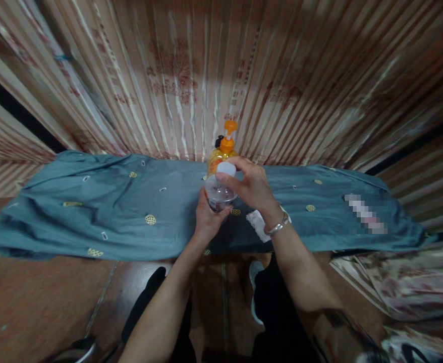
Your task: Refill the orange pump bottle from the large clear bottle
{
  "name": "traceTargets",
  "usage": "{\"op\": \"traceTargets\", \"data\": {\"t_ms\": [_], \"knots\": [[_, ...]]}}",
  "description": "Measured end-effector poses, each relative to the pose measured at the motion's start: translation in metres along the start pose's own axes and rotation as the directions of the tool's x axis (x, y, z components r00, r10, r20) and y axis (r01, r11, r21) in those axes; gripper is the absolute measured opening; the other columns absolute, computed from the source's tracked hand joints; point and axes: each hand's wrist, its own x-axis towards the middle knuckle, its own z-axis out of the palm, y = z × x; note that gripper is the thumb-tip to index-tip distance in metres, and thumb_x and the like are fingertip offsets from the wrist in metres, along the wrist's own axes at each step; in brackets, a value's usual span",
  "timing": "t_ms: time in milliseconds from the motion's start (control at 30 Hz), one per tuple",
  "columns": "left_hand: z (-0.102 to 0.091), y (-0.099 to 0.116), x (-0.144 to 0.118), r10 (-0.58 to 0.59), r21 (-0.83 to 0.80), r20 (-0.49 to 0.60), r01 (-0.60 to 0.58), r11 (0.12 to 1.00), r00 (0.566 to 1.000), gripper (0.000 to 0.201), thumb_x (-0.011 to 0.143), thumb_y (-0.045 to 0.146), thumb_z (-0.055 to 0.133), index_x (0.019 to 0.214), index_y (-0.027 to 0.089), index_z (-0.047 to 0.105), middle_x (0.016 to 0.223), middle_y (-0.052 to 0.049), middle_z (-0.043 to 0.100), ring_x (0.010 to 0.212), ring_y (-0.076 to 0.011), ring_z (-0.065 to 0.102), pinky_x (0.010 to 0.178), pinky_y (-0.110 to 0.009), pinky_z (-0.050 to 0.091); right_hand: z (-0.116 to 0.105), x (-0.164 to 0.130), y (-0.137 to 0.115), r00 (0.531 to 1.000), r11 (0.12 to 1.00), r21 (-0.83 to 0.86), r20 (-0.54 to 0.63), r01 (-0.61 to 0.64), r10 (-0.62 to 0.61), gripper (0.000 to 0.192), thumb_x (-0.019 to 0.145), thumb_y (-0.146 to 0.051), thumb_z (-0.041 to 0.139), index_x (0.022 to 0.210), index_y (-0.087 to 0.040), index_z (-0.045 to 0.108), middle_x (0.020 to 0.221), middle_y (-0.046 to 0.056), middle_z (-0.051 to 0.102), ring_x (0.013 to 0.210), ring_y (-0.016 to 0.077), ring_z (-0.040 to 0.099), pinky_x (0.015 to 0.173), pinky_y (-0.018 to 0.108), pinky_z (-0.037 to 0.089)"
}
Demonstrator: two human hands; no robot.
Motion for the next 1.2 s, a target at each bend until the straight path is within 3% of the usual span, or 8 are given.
{"op": "traceTargets", "data": {"t_ms": [267,467,667,833,1033,1200], "knots": [[-0.001,-0.001,0.001,0.008,-0.006,-0.005,-0.008,1.000,1.000,0.082,0.061,0.032,0.093,0.133,0.022,0.055,0.123,-0.011,0.077,0.108,-0.0321,0.077,0.097,-0.047,0.062,-0.003,0.004,0.008,0.993,0.988,0.151,0.111,0.014,-0.031,0.040,0.099,-0.064,0.070,0.108,-0.025,0.077,0.103,0.002,0.081,0.096,0.0221,0.074,0.089,0.036,0.058],[0.002,-0.004,0.003,0.004,-0.021,-0.021,-0.004,1.000,1.000,0.085,0.061,0.033,0.093,0.136,0.025,0.053,0.123,-0.009,0.077,0.106,-0.0309,0.076,0.094,-0.045,0.062,0.003,-0.002,-0.007,0.996,0.996,-0.056,-0.067,-0.070,0.066,0.045,0.092,-0.066,0.078,0.110,-0.025,0.076,0.105,0.006,0.080,0.104,0.0273,0.072,0.095,0.041,0.058],[0.001,-0.007,0.004,-0.008,-0.012,-0.027,0.008,1.000,1.000,0.084,0.061,0.036,0.093,0.134,0.024,0.053,0.118,-0.009,0.076,0.100,-0.0309,0.076,0.091,-0.046,0.062,0.008,0.001,-0.015,0.995,0.992,-0.082,-0.020,-0.100,0.099,0.036,0.097,-0.059,0.076,0.107,-0.024,0.075,0.105,0.005,0.080,0.102,0.0255,0.074,0.095,0.041,0.059],[0.000,-0.006,0.004,0.002,-0.024,-0.022,-0.002,1.000,1.000,0.082,0.062,0.034,0.096,0.132,0.024,0.054,0.120,-0.010,0.076,0.104,-0.0317,0.076,0.094,-0.046,0.062,0.005,0.006,-0.005,0.998,0.999,0.015,0.050,-0.040,0.039,0.032,0.099,-0.054,0.075,0.110,-0.024,0.075,0.109,0.004,0.082,0.101,0.0223,0.075,0.096,0.038,0.060],[0.003,-0.008,0.005,0.006,-0.022,-0.044,-0.007,1.000,0.999,0.084,0.059,0.032,0.095,0.131,0.024,0.054,0.125,-0.011,0.076,0.113,-0.0321,0.074,0.103,-0.048,0.059,0.002,0.008,0.009,0.990,0.970,0.243,0.130,0.012,-0.045,0.048,0.098,-0.068,0.069,0.114,-0.024,0.072,0.112,0.004,0.081,0.103,0.0220,0.076,0.095,0.037,0.060],[0.004,-0.008,0.005,-0.002,-0.026,-0.051,0.000,1.000,0.999,0.083,0.059,0.033,0.095,0.131,0.024,0.054,0.120,-0.010,0.077,0.103,-0.0301,0.076,0.092,-0.045,0.062,0.006,0.004,0.005,0.998,0.974,0.217,0.017,-0.068,0.066,0.065,0.083,-0.075,0.081,0.123,-0.025,0.068,0.122,0.007,0.080,0.113,0.0265,0.075,0.100,0.042,0.058]]}}
